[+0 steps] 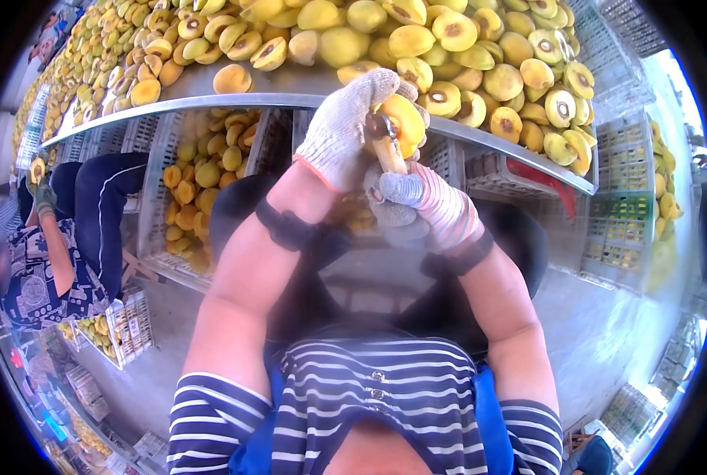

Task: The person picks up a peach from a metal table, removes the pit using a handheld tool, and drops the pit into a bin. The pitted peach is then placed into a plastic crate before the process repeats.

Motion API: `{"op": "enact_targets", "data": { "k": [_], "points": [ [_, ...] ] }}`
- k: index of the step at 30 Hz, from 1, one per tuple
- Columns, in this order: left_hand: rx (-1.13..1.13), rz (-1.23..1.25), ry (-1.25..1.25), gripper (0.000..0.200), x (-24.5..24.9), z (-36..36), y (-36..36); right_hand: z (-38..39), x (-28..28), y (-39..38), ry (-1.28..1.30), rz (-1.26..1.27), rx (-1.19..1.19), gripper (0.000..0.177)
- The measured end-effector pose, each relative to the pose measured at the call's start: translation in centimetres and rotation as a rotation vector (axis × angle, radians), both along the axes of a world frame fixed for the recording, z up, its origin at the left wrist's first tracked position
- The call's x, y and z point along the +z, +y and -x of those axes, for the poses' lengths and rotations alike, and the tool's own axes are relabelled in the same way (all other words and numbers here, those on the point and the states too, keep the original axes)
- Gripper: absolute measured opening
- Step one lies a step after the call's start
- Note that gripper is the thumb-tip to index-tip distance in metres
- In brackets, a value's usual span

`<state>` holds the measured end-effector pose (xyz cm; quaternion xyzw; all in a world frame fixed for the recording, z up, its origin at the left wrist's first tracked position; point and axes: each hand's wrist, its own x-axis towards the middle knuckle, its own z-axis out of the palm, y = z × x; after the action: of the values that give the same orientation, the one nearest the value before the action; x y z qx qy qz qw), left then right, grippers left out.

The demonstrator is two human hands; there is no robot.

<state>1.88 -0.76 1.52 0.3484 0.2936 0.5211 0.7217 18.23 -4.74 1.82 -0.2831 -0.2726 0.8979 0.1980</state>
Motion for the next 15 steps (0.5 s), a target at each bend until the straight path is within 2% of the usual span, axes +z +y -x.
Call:
{"op": "enact_targets", "data": {
  "k": [1, 2, 3, 4, 5, 6, 8, 9, 10, 12, 13, 14, 15],
  "points": [
    [0.046, -0.071, 0.252, 0.036, -1.5, -0.1, 0.6, -0.1, -0.1, 0.0, -0.025, -0.024, -0.015, 0.033],
    [0.046, -0.072, 0.245, 0.036, -2.9, -0.2, 0.9, -0.3, -0.2, 0.1, -0.051, -0.048, -0.031, 0.033],
    [0.075, 0.001, 0.194, 0.034, -3.4, -0.5, 1.0, -0.4, -0.3, 0.2, -0.059, -0.048, -0.029, 0.033],
    [0.102, 0.073, 0.143, 0.033, -1.1, -0.9, 0.7, -0.5, -0.4, 0.4, -0.122, -0.115, -0.018, 0.033],
    [0.029, 0.304, -0.111, 0.031, 1.4, -0.8, -0.5, -0.6, -0.6, 0.5, -0.184, -0.182, -0.007, 0.034],
    [0.029, 0.303, -0.116, 0.031, 2.1, -0.9, -0.4, -0.7, -0.7, 0.4, -0.188, -0.183, -0.006, 0.034],
    [0.204, 0.45, -0.134, 0.034, 2.7, -1.1, -0.1, -0.8, -0.7, 0.2, -0.309, -0.388, 0.077, 0.035],
    [0.177, 0.335, -0.214, 0.036, 1.7, -0.9, 0.0, -1.4, -0.3, 0.5, -0.272, -0.32, 0.113, 0.037],
    [0.173, 0.328, -0.211, 0.036, 1.1, -0.7, 0.3, -1.8, -0.3, 0.7, -0.27, -0.326, 0.108, 0.037],
    [0.138, 0.251, -0.255, 0.037, 0.0, -0.2, 0.7, -2.4, -0.5, 0.8, -0.399, -0.391, 0.057, 0.033],
    [0.075, 0.187, -0.298, 0.032, -0.3, 0.3, 0.9, -2.3, -0.2, 1.1, -0.64, -0.61, 0.07, 0.024],
    [0.073, 0.187, -0.296, 0.032, -0.6, 0.4, 0.8, -2.2, 0.2, 0.9, -0.639, -0.609, 0.067, 0.024],
    [0.14, 0.066, -0.163, 0.028, -0.8, 0.3, 0.7, -2.1, 0.5, 0.6, -0.553, -0.481, -0.032, 0.024]
  ]
}}
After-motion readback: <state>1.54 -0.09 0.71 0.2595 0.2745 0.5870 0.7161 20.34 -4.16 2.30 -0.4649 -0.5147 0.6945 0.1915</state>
